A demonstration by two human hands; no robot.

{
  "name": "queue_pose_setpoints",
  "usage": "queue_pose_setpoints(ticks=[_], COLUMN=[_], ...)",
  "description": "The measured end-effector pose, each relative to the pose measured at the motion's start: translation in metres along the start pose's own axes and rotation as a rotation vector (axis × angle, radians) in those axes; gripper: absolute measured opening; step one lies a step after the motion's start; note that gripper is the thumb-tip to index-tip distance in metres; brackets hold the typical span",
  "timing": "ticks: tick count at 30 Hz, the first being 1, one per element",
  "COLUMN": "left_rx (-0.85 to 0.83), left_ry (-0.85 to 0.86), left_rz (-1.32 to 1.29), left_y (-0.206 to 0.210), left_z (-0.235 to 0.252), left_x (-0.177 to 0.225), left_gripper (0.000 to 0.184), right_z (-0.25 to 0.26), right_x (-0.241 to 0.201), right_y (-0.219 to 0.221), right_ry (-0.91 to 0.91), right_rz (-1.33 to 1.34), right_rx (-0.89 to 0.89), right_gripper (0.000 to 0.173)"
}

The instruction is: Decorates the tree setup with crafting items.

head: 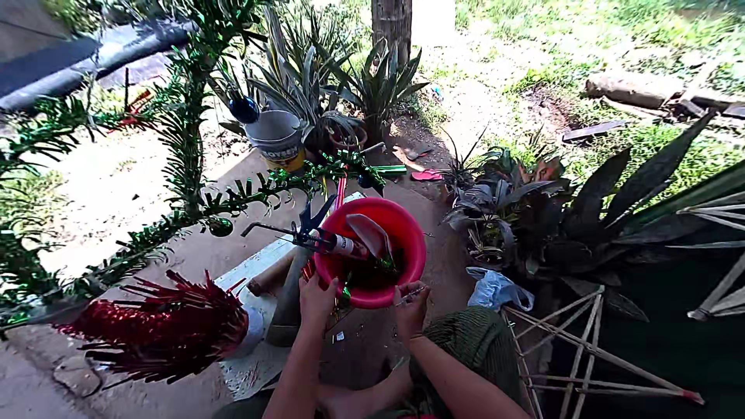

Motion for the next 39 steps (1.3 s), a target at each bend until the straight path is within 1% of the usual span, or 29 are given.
queue_pose_setpoints(ticks=[3, 5, 6, 8, 10, 11, 14, 16, 17, 20, 21, 22, 23, 25, 26, 27, 28, 29, 31, 32, 34, 36, 39], left_rx=[-0.003, -0.035, -0.051, -0.045, 0.011, 0.038, 0.118, 0.192, 0.227, 0.332, 0.365, 0.388, 0.39, 0.383, 0.399, 0.4, 0.401, 0.407, 0.421, 0.431, 0.464, 0.494, 0.577], left_ry=[-0.003, -0.008, -0.011, -0.02, 0.007, 0.028, 0.124, 0.179, 0.196, 0.242, 0.263, 0.283, 0.301, 0.366, 0.419, 0.467, 0.512, 0.548, 0.6, 0.62, 0.658, 0.674, 0.692], left_rz=[0.001, 0.015, 0.018, 0.01, -0.034, -0.063, -0.1, -0.107, -0.121, -0.202, -0.229, -0.248, -0.255, -0.235, -0.209, -0.181, -0.155, -0.138, -0.137, -0.153, -0.188, -0.221, -0.294], left_y=[-0.002, -0.005, -0.009, -0.021, -0.04, -0.049, -0.073, -0.087, -0.093, -0.11, -0.114, -0.116, -0.117, -0.115, -0.112, -0.111, -0.109, -0.109, -0.109, -0.109, -0.111, -0.115, -0.128], left_z=[0.008, 0.017, 0.022, 0.022, 0.012, 0.003, -0.031, -0.059, -0.074, -0.116, -0.127, -0.137, -0.146, -0.162, -0.17, -0.179, -0.188, -0.196, -0.21, -0.217, -0.226, -0.235, -0.24], left_x=[0.003, 0.009, 0.012, 0.02, 0.027, 0.027, 0.019, 0.014, 0.011, 0.008, 0.008, 0.009, 0.011, 0.019, 0.024, 0.029, 0.033, 0.036, 0.039, 0.039, 0.038, 0.036, 0.026], left_gripper=[0.057, 0.06, 0.061, 0.058, 0.048, 0.046, 0.051, 0.048, 0.045, 0.042, 0.041, 0.04, 0.04, 0.041, 0.04, 0.039, 0.039, 0.039, 0.045, 0.047, 0.045, 0.04, 0.033], right_z=[0.012, 0.033, 0.047, 0.08, 0.112, 0.122, 0.129, 0.121, 0.112, 0.072, 0.055, 0.037, 0.021, -0.006, -0.017, -0.027, -0.036, -0.042, -0.047, -0.047, -0.046, -0.047, -0.043], right_x=[-0.003, -0.007, -0.009, -0.016, -0.024, -0.025, -0.021, -0.022, -0.028, -0.06, -0.073, -0.085, -0.097, -0.123, -0.133, -0.141, -0.15, -0.158, -0.17, -0.175, -0.183, -0.189, -0.196], right_y=[0.007, 0.014, 0.02, 0.03, 0.04, 0.043, 0.045, 0.039, 0.033, 0.022, 0.021, 0.022, 0.026, 0.034, 0.038, 0.038, 0.037, 0.034, 0.024, 0.019, 0.011, 0.004, -0.008], right_ry=[0.003, 0.001, 0.021, 0.134, 0.239, 0.256, 0.231, 0.172, 0.114, -0.102, -0.159, -0.185, -0.196, -0.147, -0.127, -0.118, -0.091, -0.073, -0.084, -0.093, -0.116, -0.128, -0.094], right_rz=[0.042, 0.013, -0.031, -0.135, -0.22, -0.252, -0.301, -0.267, -0.217, 0.046, 0.141, 0.228, 0.311, 0.422, 0.417, 0.379, 0.346, 0.334, 0.356, 0.384, 0.467, 0.527, 0.568], right_rx=[-0.012, -0.039, -0.059, -0.146, -0.245, -0.284, -0.332, -0.277, -0.229, -0.065, -0.054, -0.1, -0.208, -0.528, -0.668, -0.763, -0.803, -0.796, -0.729, -0.701, -0.666, -0.632, -0.513], right_gripper=[0.04, 0.041, 0.042, 0.046, 0.052, 0.055, 0.058, 0.057, 0.057, 0.055, 0.053, 0.05, 0.048, 0.053, 0.058, 0.061, 0.061, 0.056, 0.043, 0.041, 0.039, 0.039, 0.039])
Point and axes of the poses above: each hand's wrist, its own z-axis towards the middle knuckle, its own y-axis out of the palm, x = y × z, the point moved 3 cm from there along z, towards the middle knuckle, and after that the axes turned 11 degrees about z, right-handed, at the moved point
